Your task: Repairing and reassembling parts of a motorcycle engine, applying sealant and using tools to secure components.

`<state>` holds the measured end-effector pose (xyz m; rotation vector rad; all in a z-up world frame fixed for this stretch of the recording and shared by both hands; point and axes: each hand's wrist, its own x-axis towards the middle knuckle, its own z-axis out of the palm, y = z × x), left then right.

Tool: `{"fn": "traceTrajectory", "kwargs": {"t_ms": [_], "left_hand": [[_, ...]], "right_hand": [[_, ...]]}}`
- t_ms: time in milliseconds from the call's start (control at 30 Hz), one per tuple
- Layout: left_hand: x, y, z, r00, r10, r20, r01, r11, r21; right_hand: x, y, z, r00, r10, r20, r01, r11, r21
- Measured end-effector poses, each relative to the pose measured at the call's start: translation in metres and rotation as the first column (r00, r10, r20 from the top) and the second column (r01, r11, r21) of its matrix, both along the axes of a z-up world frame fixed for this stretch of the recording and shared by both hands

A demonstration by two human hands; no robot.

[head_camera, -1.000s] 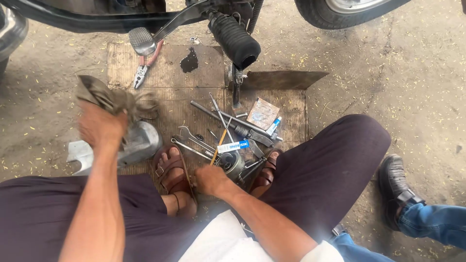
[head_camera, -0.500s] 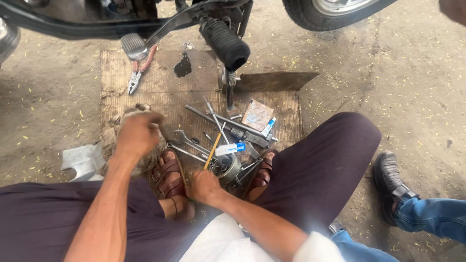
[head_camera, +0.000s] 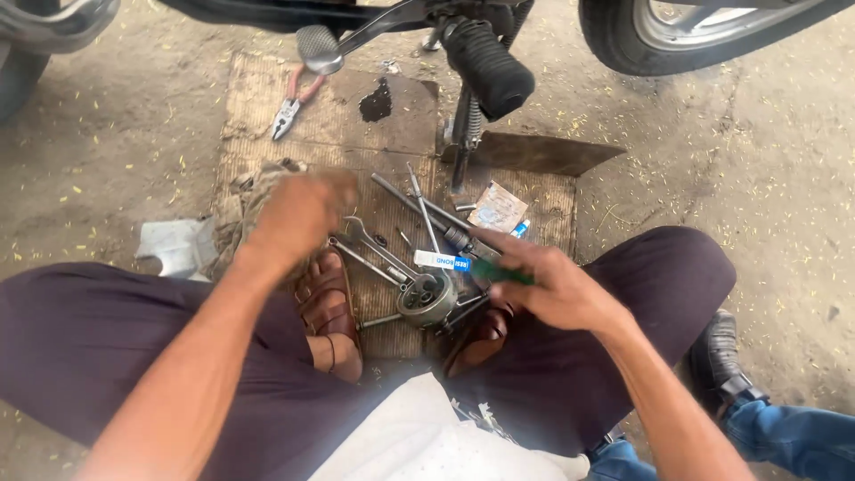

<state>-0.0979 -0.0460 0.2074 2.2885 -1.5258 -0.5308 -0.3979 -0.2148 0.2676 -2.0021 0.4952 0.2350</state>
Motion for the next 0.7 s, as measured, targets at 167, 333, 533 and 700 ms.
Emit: {"fn": "traceTrajectory", "kwargs": {"t_ms": [167,333,533,700], "left_hand": [[-0.003,-0.01,0.0,0.211,0.221,-0.952,-0.651,0.758,0.032],[0.001,-0.009,0.001,-0.045,0.038,-0.998,-0.699,0.713,0.058],[0.001,-0.008,-0.004,-0.047,0.022,-0.999,-0.698,0.715,0.048],[0.003,-0.009,-0.005,-0.032,0.029,-0.999,-0.717,0.696,0.044]], "right_hand": [[0.02,0.047,-0.025,0.986,-0.156,0.061,0.156,0.988,-0.005],[0.037,0.088,-0.043,0.952,-0.284,0.114,0.278,0.958,0.066],[0.048,0.098,-0.031,0.913,-0.405,0.044,0.399,0.912,0.096],[0.047,0.093,-0.035,0.903,-0.427,0.048,0.415,0.895,0.162]]}}
